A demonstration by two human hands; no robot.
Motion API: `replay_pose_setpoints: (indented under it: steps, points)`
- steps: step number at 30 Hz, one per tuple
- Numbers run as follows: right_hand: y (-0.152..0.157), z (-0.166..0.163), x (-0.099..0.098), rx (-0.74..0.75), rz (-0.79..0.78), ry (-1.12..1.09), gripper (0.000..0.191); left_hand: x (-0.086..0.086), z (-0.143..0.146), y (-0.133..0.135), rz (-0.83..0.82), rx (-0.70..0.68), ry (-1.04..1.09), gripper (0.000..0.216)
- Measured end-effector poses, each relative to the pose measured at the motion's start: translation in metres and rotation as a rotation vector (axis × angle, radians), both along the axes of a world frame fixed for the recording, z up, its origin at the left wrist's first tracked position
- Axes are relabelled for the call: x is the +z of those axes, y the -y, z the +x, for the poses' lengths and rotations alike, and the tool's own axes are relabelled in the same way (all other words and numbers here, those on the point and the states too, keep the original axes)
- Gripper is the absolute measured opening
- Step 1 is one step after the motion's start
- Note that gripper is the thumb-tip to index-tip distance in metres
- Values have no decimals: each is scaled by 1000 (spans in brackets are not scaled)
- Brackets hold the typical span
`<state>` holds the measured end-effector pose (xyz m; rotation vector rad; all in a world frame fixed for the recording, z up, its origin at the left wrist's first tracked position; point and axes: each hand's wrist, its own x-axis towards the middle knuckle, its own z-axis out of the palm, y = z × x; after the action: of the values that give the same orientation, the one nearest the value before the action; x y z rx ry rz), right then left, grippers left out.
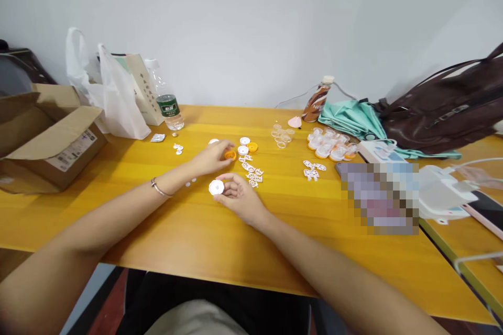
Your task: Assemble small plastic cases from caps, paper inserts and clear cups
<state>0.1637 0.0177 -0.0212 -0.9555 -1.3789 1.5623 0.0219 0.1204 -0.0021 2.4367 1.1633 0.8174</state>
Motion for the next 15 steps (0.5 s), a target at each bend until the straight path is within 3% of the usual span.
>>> replay_pose_setpoints:
  steps: [3, 6, 9, 12, 15]
  points:
    - [1, -1, 0, -12, 9, -21, 39, 13, -17, 13, -197, 21, 238, 35]
    - [1, -1, 1, -46, 22, -38, 39, 25, -38, 35, -556, -66, 467, 32]
    - [2, 0, 3, -86, 42, -31, 39, 27, -53, 57, -842, -123, 627, 28]
    - [1, 1, 5, -112, 57, -29, 39, 21, -58, 69, -955, -118, 734, 24]
    - [1, 1, 6, -133, 69, -19, 38, 15, -57, 71, -966, -124, 749, 24]
